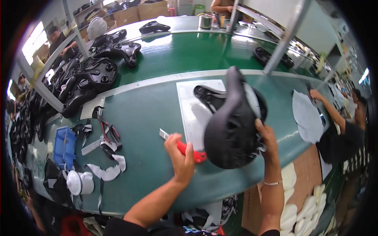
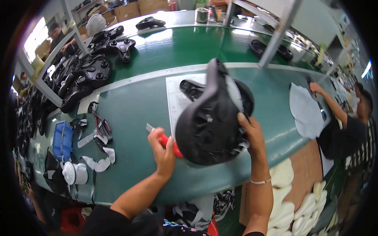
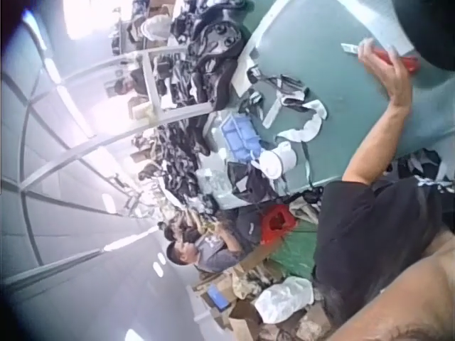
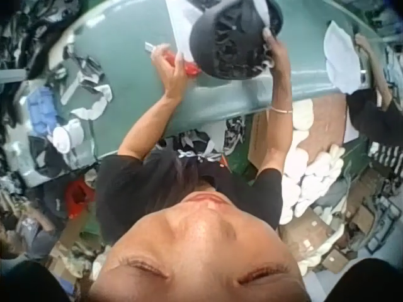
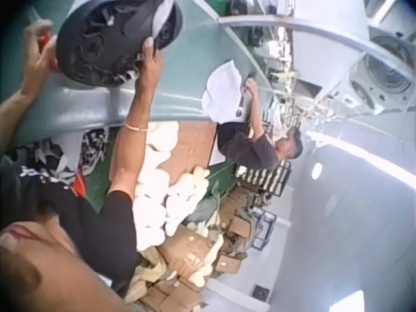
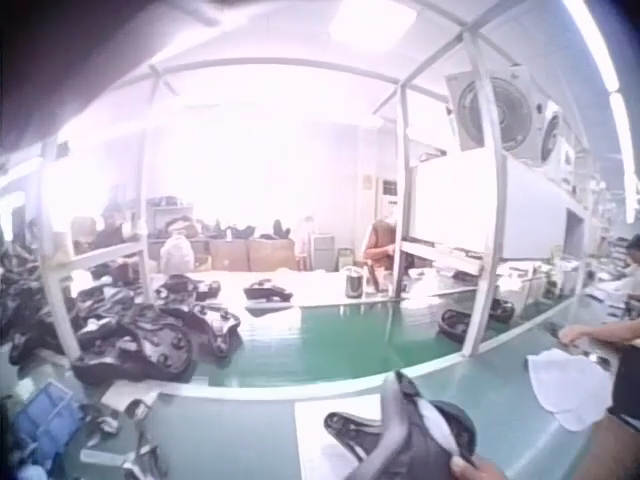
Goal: The worker is trimming excess material from bicycle saddles using a utility knife.
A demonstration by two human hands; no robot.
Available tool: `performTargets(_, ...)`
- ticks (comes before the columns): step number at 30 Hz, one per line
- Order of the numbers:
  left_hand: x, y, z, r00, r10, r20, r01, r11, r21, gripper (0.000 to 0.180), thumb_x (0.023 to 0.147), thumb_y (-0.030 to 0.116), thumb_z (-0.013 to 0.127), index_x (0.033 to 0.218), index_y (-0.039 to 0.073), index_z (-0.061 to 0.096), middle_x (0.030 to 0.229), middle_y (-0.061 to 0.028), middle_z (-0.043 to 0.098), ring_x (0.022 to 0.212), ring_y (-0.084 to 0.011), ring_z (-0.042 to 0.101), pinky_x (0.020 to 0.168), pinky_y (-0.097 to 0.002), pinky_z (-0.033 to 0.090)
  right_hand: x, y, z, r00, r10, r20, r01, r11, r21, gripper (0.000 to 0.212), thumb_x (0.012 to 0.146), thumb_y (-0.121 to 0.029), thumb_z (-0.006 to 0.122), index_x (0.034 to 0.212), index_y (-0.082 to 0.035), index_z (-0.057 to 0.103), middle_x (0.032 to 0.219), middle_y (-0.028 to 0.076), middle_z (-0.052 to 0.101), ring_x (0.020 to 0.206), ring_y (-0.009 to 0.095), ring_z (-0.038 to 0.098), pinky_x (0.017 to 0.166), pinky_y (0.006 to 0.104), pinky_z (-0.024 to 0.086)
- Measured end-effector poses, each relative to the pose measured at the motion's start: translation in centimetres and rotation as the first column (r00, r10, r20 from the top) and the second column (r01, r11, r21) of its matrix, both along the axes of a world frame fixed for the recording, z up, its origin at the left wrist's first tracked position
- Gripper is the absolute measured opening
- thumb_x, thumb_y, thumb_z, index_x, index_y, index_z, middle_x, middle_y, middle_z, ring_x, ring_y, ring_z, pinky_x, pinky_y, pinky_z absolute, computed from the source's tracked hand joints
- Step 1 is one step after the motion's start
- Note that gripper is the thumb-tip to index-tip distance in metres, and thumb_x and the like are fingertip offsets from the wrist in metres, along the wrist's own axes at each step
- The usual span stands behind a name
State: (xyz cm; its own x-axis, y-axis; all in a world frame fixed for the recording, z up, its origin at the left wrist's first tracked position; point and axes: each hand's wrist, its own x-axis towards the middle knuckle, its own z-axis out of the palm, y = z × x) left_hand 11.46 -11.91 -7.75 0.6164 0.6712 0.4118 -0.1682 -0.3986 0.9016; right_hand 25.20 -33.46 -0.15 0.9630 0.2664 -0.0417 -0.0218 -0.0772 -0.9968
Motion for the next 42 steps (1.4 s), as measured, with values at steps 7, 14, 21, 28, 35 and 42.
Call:
performTargets(7, -0.5, 0.7, 0.3, 0.999, 0.026, -0.027, -0.033, 0.947, -0.320, 0.030, 0.090, 0.015, 0.052, 0.116, 0.000, 0.044, 0.121, -0.0164, 0.040, 0.109, -0.0269, 0.041, 0.096, -0.0368, 0.034, 9.4, 8.2, 0.3, 0.890, 0.153, 0.429, 0.163, 0.773, -0.613, 0.037, 0.083, -0.036, 0.067, 0.092, 0.000, 0.069, 0.138, 0.018, 0.041, 0.123, 0.028, 0.042, 0.103, 0.0368, 0.031)
performTargets(14, -0.2, 0.6, -0.4, 0.995, 0.072, 0.065, -0.035, 0.890, -0.455, 0.038, 0.093, 0.027, 0.053, 0.119, 0.002, 0.042, 0.122, -0.0135, 0.039, 0.093, -0.0182, 0.042, 0.084, -0.0325, 0.038, 4.4, 13.7, 4.5, 0.825, 0.237, 0.514, 0.050, 0.874, -0.483, 0.018, 0.082, -0.013, 0.070, 0.093, 0.001, 0.069, 0.095, 0.011, 0.067, 0.090, 0.023, 0.062, 0.083, 0.0314, 0.046)
performTargets(21, -0.2, 4.9, 2.2, 0.951, 0.151, 0.271, -0.043, 0.929, -0.368, 0.073, 0.084, 0.034, 0.069, 0.136, 0.001, 0.029, 0.132, -0.0162, 0.035, 0.118, -0.0244, 0.039, 0.100, -0.0388, 0.034, -2.8, 14.3, 1.4, 0.870, -0.001, 0.492, 0.117, 0.972, -0.206, 0.017, 0.089, -0.019, 0.065, 0.093, -0.003, 0.061, 0.078, -0.003, 0.055, 0.068, 0.006, 0.044, 0.059, 0.0206, 0.037)
performTargets(28, -10.4, 10.6, 3.6, 0.949, 0.209, 0.236, -0.031, 0.806, -0.591, 0.036, 0.094, 0.028, 0.060, 0.120, 0.006, 0.052, 0.098, 0.0000, 0.058, 0.089, -0.0066, 0.052, 0.081, -0.0218, 0.042, -10.1, 11.9, -1.4, 0.844, 0.303, 0.442, -0.319, 0.947, -0.040, 0.031, 0.096, -0.028, 0.050, 0.101, 0.002, 0.061, 0.087, 0.010, 0.061, 0.081, 0.021, 0.057, 0.073, 0.0314, 0.045)
performTargets(35, -17.0, 16.1, 7.0, 0.987, -0.092, 0.128, 0.148, 0.825, -0.545, 0.032, 0.094, 0.028, 0.059, 0.115, 0.003, 0.060, 0.097, -0.0010, 0.062, 0.089, -0.0072, 0.056, 0.080, -0.0221, 0.045, -11.0, 14.9, -6.8, 0.385, 0.597, 0.703, -0.118, 0.788, -0.605, 0.033, 0.083, -0.021, 0.062, 0.111, -0.005, 0.061, 0.109, 0.015, 0.057, 0.100, 0.033, 0.053, 0.081, 0.0436, 0.043)
performTargets(42, -13.4, 17.8, 6.6, 0.866, -0.399, -0.301, 0.359, 0.915, -0.183, 0.025, 0.089, 0.024, 0.063, 0.100, 0.002, 0.067, 0.096, -0.0014, 0.065, 0.086, -0.0091, 0.058, 0.076, -0.0242, 0.047, -11.0, 10.6, -4.9, 0.904, 0.412, 0.117, -0.395, 0.907, -0.144, 0.037, 0.093, -0.020, 0.053, 0.126, -0.004, 0.046, 0.082, 0.003, 0.056, 0.060, 0.008, 0.052, 0.051, 0.0227, 0.044)
